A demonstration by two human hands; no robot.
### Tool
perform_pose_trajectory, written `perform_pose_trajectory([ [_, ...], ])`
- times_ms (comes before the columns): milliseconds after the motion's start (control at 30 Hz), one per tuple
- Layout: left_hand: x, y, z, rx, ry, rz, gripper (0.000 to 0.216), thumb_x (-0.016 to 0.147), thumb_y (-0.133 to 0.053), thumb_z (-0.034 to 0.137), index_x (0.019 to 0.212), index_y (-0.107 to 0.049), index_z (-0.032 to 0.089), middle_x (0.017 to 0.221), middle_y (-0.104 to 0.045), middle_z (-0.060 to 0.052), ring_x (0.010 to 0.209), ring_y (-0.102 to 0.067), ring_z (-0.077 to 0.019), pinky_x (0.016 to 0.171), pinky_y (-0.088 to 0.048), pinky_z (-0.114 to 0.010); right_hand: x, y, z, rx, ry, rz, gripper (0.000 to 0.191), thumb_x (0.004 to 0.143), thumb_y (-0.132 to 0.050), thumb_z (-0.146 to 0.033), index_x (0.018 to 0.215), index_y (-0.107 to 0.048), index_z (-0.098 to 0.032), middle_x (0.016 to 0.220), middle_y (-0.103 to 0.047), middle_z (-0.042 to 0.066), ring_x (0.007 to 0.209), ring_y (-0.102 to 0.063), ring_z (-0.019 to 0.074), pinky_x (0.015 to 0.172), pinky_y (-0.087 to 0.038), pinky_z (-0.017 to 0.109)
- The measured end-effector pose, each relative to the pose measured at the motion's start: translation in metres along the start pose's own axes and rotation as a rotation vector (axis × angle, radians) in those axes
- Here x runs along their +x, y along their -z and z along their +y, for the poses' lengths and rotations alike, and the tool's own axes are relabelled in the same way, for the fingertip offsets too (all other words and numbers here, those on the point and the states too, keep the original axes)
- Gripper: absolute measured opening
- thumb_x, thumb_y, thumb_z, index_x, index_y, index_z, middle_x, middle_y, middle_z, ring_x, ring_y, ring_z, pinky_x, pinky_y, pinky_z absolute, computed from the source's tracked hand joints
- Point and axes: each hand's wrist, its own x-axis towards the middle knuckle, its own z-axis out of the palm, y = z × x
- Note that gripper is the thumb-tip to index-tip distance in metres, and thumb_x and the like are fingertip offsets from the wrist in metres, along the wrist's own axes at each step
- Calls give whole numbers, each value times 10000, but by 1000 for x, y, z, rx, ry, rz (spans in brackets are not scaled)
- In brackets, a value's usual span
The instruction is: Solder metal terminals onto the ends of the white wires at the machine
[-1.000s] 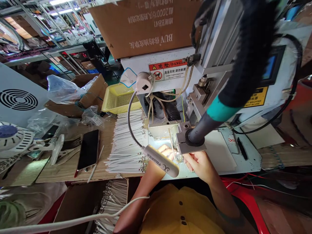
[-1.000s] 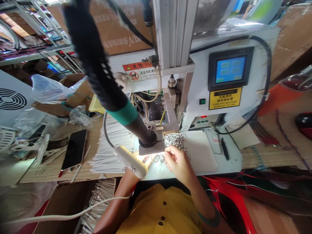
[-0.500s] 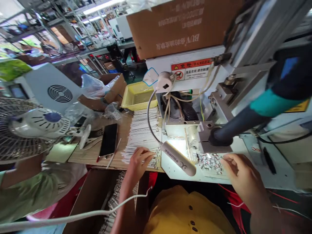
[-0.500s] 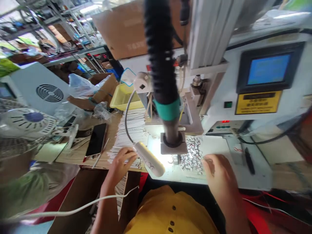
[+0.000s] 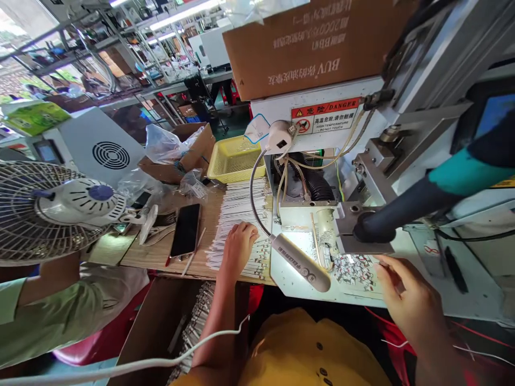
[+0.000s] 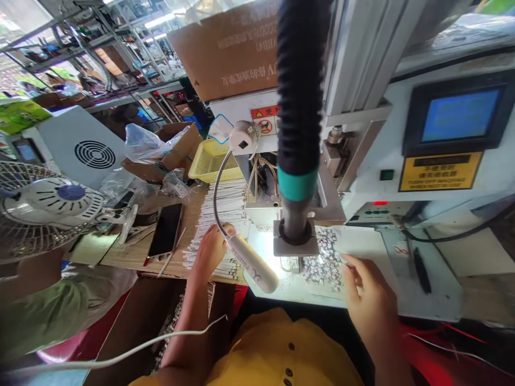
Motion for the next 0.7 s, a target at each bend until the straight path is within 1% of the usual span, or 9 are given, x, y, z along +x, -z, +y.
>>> perform_pose_trajectory([
  [100,0,-1,-8,-3,-47,26,168,882,-430,127,819,-579,175,840,-603,-60,831,-551,-214,738,-448,-326,0,6,-5,153,-113,-74,248,867,-516,-403,869,-658,-199,815,-685,52,640,-618,176,645,-467,286],
  [233,-1,1,-11,-103,-63,342,211,893,-369,132,913,-577,163,851,-615,-67,815,-584,-191,736,-459,-292,2,5,-14,432,-377,-228,233,833,-583,-412,839,-645,-187,619,-638,14,499,-546,140,516,-455,248],
  [267,-2,3,-6,-129,-70,391,225,883,-372,124,928,-589,164,867,-622,-70,827,-593,-188,737,-463,-283,4,3,-18,493,-418,-266,230,831,-586,-406,823,-635,-181,586,-616,7,470,-514,129,481,-435,240],
  [300,-4,4,3,-166,-87,392,240,871,-379,114,932,-605,171,886,-630,-70,842,-601,-186,740,-467,-277,6,1,-22,548,-440,-299,230,828,-589,-403,798,-622,-177,566,-597,2,452,-488,120,454,-414,233],
  [333,-5,4,13,-217,-119,340,261,858,-381,102,923,-622,180,898,-639,-67,849,-607,-183,741,-472,-273,9,-2,-26,601,-448,-331,236,828,-586,-403,772,-607,-175,562,-586,2,448,-474,113,440,-397,229],
  [467,-11,-6,66,-450,-266,-103,332,848,-362,95,844,-673,211,843,-666,-48,796,-615,-177,734,-499,-283,18,-17,-42,781,-422,-444,322,865,-520,-449,702,-540,-172,604,-578,19,455,-453,94,415,-365,215],
  [500,-13,-11,77,-499,-281,-172,336,859,-359,109,838,-677,214,814,-666,-46,788,-613,-177,734,-504,-285,20,-20,-45,808,-417,-466,343,872,-504,-467,694,-523,-174,597,-565,16,441,-436,87,403,-353,213],
  [567,-15,-20,94,-575,-277,-216,322,878,-367,144,847,-679,214,756,-660,-42,799,-609,-185,751,-510,-290,21,-26,-49,856,-424,-496,374,868,-498,-507,687,-491,-180,571,-526,-1,402,-395,72,369,-315,209],
  [700,-17,-28,107,-637,-167,-151,249,879,-423,212,856,-670,197,700,-644,-39,807,-602,-206,752,-515,-313,21,-32,-50,925,-479,-523,423,840,-520,-566,664,-440,-189,544,-462,-32,351,-348,54,329,-258,208],
])
